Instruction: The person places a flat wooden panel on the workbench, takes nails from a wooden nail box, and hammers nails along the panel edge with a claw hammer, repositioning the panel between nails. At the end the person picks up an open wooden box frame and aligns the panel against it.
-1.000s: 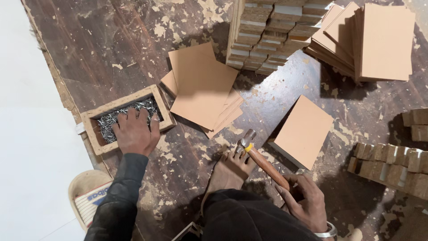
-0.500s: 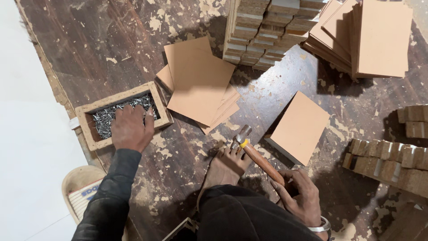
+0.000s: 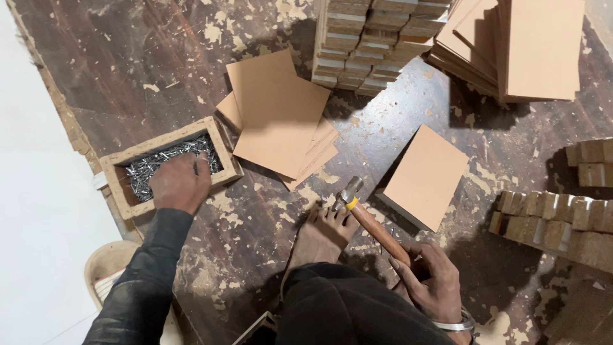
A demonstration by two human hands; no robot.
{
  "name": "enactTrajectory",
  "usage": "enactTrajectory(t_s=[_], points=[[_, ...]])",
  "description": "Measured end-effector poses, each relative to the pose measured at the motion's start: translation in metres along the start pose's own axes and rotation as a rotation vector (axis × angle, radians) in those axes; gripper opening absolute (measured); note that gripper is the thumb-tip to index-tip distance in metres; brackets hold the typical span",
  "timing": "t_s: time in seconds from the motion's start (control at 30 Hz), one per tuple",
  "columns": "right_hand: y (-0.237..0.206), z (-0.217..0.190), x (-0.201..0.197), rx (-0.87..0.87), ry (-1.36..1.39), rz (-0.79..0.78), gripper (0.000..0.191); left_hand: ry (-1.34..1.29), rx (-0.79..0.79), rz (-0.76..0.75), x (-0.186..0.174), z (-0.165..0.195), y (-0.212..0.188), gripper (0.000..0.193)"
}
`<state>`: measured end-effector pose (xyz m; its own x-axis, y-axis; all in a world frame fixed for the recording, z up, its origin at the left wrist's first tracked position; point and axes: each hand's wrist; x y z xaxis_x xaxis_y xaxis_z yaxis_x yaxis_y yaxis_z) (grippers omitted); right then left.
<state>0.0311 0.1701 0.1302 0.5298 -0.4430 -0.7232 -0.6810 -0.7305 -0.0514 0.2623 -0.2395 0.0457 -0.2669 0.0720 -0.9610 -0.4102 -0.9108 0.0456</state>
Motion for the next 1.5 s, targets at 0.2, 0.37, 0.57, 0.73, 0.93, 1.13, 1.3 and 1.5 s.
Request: enactTrajectory(t_s=[0.2,0.37,0.57,0.73,0.93,1.13,1.3,1.5], points=[[-0.003,0.005,-0.003,0.001,0.02,0.053,0.031,0.009,-0.025,0.093,0.005,-0.009,0.01,0.046],[-0.009,0.008,-0.009,0.039,0.033,0.09,0.029,0.08,0.176,0.441,0.009,-0.01,0.012,0.043],[-0.014,0.014,-0.021,0.051,0.041,0.183,0.029,-0.281,0.058,0.21,-0.009,0.022,-0.002,0.042],[-0.031,0.032,-0.032,0.167,0.141,0.31,0.025,-0.553,0.09,-0.145,0.003,0.131,-0.05,0.024],[-0.062,0.057,-0.037,0.172,0.24,0.455,0.023,-0.559,0.608,-0.78,0.075,0.261,-0.141,0.032],[-0.087,0.078,-0.038,0.326,0.195,0.47,0.025,-0.337,0.964,-0.649,0.15,0.297,-0.191,0.027],[-0.096,0.094,-0.037,0.324,0.223,0.503,0.026,-0.51,0.85,-0.76,0.165,0.306,-0.197,0.025],[-0.103,0.105,-0.042,0.286,0.221,0.521,0.027,-0.19,0.651,-1.015,0.129,0.316,-0.181,0.023]])
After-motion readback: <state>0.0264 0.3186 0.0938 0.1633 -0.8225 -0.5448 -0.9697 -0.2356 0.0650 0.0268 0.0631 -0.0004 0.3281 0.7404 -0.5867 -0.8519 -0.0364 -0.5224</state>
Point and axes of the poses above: each hand's wrist, its own y-axis towards the middle knuckle, its own x-axis out of the palm, z = x × y, and after that the axes turned 9 degrees about -x, right-handed
